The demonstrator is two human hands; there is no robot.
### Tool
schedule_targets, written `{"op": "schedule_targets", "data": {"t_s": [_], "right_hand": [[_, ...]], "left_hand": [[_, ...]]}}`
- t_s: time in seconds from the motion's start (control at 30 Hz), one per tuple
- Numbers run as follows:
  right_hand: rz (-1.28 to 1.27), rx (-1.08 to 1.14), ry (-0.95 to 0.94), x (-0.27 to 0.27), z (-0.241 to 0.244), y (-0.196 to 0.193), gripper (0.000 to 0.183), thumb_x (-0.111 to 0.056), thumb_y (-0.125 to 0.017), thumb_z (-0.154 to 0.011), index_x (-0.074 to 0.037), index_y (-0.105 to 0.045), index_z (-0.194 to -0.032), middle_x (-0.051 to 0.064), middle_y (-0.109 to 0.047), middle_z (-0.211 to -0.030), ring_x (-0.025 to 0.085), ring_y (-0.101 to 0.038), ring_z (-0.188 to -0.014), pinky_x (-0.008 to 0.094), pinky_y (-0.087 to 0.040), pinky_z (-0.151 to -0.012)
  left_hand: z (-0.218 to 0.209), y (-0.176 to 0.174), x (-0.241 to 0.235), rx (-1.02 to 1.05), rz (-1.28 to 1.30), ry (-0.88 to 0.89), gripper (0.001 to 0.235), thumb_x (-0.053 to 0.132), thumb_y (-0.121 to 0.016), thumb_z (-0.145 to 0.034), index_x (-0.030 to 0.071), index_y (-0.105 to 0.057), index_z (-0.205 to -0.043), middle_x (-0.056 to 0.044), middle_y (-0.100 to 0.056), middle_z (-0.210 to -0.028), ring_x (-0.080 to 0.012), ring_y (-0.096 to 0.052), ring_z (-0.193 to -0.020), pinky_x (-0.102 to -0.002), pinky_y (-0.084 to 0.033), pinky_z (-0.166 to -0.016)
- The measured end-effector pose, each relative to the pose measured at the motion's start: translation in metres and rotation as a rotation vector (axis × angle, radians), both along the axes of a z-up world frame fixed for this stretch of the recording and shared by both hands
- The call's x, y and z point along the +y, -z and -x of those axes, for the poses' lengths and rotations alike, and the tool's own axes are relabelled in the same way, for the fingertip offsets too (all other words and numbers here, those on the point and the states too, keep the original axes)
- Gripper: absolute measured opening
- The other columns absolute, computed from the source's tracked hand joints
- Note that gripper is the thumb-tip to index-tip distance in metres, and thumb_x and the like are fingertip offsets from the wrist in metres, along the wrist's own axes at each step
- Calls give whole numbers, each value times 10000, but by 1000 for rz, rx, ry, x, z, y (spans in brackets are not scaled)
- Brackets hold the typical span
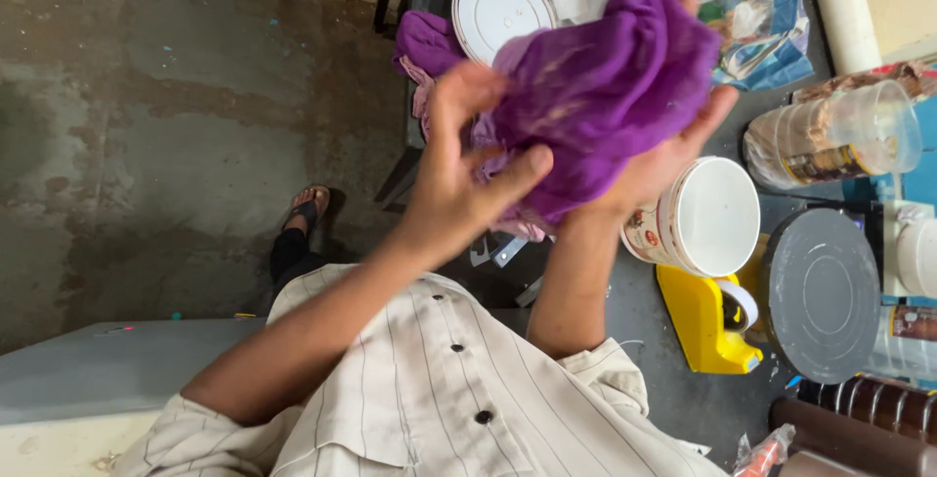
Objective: The person wipes a white plastic lid and a white bucket with a purple cloth. They clean the interior and exterior surfaces of the bucket, then place the lid on top and wipe the outside of the closed container before setting it down.
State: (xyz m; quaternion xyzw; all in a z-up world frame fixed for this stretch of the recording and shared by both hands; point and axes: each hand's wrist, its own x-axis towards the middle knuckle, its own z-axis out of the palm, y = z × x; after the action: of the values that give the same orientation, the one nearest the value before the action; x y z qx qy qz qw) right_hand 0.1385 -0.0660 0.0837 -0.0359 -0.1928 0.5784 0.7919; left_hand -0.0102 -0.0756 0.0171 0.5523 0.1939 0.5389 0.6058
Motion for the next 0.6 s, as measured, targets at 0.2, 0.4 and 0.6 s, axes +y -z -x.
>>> {"op": "schedule_targets", "data": {"t_s": [0.2, 0.4, 0.6], "right_hand": [[254, -301, -95, 3, 62, 55, 784, -544, -285, -1136, 66, -272, -1628, 250, -388, -1598, 308, -413, -1465, 382, -240, -1307], [60, -1491, 51, -35, 77, 79, 862, -426, -537, -1168, -28, 56, -1650, 157, -31, -1747, 214, -101, -1636, 332, -144, -1361], [83, -1693, -96, -76, 53, 62, 689, -352, -641, -1095, -72, -288, -1616, 133, -312, -1709, 222, -318, -1607, 370, -365, -1280]], "left_hand": [[-19, 19, 26, -326, 603, -1, 576, 157, -850, -784, 0, -623, -1289, -74, -694, -1203, -194, -670, -1101, -360, -536, -970], [9, 76, 47, -142, 498, -268, 407, 297, -746, -1038, -46, -730, -1256, -72, -723, -1136, -163, -659, -1010, -336, -546, -892], [35, 81, 86, -170, 607, -440, 470, 347, -694, -998, 29, -564, -1319, -52, -673, -1218, -185, -680, -1119, -360, -566, -992]]}}
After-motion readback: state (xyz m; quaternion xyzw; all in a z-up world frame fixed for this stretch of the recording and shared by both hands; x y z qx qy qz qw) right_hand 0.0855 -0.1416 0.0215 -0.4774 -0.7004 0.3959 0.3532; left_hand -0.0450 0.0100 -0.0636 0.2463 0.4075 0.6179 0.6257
